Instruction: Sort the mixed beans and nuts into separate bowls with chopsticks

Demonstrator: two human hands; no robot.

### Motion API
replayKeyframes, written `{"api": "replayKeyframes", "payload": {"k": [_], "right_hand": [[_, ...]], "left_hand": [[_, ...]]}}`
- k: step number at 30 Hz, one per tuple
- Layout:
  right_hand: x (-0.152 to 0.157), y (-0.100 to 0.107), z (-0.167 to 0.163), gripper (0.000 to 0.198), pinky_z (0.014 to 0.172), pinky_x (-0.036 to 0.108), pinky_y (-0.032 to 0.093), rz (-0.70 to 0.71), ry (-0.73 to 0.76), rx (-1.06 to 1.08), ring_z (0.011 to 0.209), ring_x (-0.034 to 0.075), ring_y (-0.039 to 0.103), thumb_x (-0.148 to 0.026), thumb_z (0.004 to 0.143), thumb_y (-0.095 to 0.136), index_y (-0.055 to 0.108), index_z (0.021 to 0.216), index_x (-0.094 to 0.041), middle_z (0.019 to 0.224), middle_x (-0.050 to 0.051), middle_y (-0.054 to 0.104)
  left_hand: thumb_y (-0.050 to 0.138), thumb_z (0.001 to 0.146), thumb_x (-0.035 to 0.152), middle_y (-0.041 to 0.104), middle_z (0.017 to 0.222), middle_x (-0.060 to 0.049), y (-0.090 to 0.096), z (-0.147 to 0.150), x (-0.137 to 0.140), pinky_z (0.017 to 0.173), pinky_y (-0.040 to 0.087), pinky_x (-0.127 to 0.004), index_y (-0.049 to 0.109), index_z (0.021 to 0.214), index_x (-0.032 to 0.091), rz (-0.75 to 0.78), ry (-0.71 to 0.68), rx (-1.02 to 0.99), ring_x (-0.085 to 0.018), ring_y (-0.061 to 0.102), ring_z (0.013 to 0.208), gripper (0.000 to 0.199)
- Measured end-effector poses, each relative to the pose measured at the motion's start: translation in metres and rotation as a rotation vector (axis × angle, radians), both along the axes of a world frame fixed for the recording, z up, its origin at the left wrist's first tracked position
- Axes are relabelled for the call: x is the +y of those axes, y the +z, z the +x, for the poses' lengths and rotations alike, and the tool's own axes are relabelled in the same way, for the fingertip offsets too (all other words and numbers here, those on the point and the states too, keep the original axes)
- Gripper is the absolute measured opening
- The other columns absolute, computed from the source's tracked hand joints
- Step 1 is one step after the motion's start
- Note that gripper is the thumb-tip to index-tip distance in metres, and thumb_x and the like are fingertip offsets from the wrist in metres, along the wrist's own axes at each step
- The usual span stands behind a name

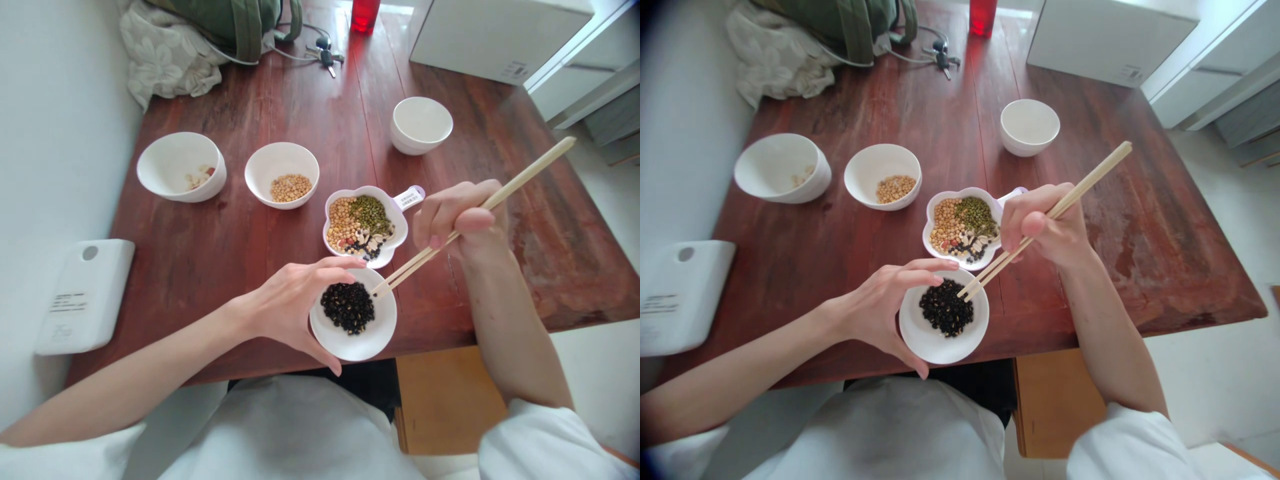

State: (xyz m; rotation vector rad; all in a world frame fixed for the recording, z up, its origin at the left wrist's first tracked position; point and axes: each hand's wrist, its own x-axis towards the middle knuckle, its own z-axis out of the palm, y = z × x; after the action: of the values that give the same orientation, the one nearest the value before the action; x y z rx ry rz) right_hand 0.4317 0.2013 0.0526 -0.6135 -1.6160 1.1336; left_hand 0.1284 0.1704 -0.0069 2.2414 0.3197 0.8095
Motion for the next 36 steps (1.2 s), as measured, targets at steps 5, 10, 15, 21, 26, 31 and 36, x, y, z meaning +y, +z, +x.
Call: {"api": "replayKeyframes", "payload": {"k": [5, 10, 15, 21, 26, 31, 36], "right_hand": [[-0.024, 0.022, -0.026, 0.048, 0.046, 0.027, 0.038, 0.048, 0.108, -0.284, 0.047, 0.01, 0.055, -0.056, 0.099, 0.078, 0.075, 0.068, -0.019, 0.055, -0.001, 0.064], [-0.051, 0.042, -0.054, 0.04, 0.05, 0.025, 0.037, 0.083, 0.05, -0.458, 0.049, 0.006, 0.043, -0.045, 0.093, 0.089, 0.064, 0.073, -0.02, 0.058, -0.008, 0.057], [-0.055, 0.044, -0.056, 0.03, 0.064, 0.029, 0.048, 0.198, 0.073, -0.52, 0.064, 0.014, 0.06, -0.035, 0.107, 0.07, 0.064, 0.08, -0.024, 0.071, -0.002, 0.065], [-0.06, 0.047, -0.031, 0.018, 0.064, 0.026, 0.047, 0.206, 0.146, -0.662, 0.069, 0.014, 0.062, -0.028, 0.11, 0.064, 0.067, 0.094, -0.022, 0.081, 0.001, 0.068], [-0.066, 0.053, -0.025, 0.01, 0.07, 0.026, 0.051, 0.182, 0.243, -0.731, 0.076, 0.015, 0.069, -0.025, 0.11, 0.064, 0.071, 0.103, -0.022, 0.091, 0.003, 0.076], [-0.067, 0.048, -0.032, 0.012, 0.076, 0.027, 0.054, 0.209, 0.282, -0.751, 0.085, 0.016, 0.073, -0.024, 0.111, 0.062, 0.074, 0.107, -0.021, 0.1, 0.005, 0.081], [-0.071, 0.042, -0.037, 0.016, 0.071, 0.027, 0.051, 0.242, 0.246, -0.769, 0.08, 0.016, 0.069, -0.029, 0.113, 0.059, 0.071, 0.105, -0.021, 0.096, 0.005, 0.078]], "left_hand": [[0.103, 0.056, 0.072, 0.06, 0.164, -0.023, -0.003, 0.0, -0.001, 0.101, 0.067, -0.05, 0.036, 0.161, 0.032, -0.007, -0.002, -0.019, -0.042, 0.069, 0.144, 0.131], [0.101, 0.054, 0.078, 0.063, 0.161, -0.023, -0.004, 0.001, -0.003, 0.103, 0.066, -0.053, 0.034, 0.162, 0.031, -0.015, 0.018, -0.053, -0.043, 0.072, 0.14, 0.135], [0.102, 0.055, 0.075, 0.062, 0.161, -0.024, -0.007, 0.001, -0.004, 0.102, 0.066, -0.055, 0.032, 0.159, 0.031, -0.001, 0.027, -0.059, -0.044, 0.073, 0.138, 0.133], [0.104, 0.058, 0.067, 0.06, 0.163, -0.023, -0.009, 0.002, -0.003, 0.105, 0.065, -0.054, 0.029, 0.16, 0.033, 0.002, -0.01, -0.081, -0.042, 0.069, 0.144, 0.131], [0.105, 0.059, 0.064, 0.059, 0.164, -0.022, -0.009, 0.002, -0.003, 0.107, 0.064, -0.053, 0.028, 0.16, 0.033, -0.018, -0.016, -0.071, -0.041, 0.069, 0.144, 0.131], [0.105, 0.06, 0.063, 0.059, 0.164, -0.023, -0.009, 0.002, -0.004, 0.105, 0.065, -0.052, 0.028, 0.16, 0.032, -0.013, -0.015, -0.084, -0.042, 0.069, 0.144, 0.131], [0.105, 0.059, 0.067, 0.059, 0.164, -0.022, -0.009, 0.002, -0.004, 0.106, 0.064, -0.053, 0.031, 0.159, 0.032, -0.026, -0.01, -0.068, -0.042, 0.07, 0.143, 0.129]]}}
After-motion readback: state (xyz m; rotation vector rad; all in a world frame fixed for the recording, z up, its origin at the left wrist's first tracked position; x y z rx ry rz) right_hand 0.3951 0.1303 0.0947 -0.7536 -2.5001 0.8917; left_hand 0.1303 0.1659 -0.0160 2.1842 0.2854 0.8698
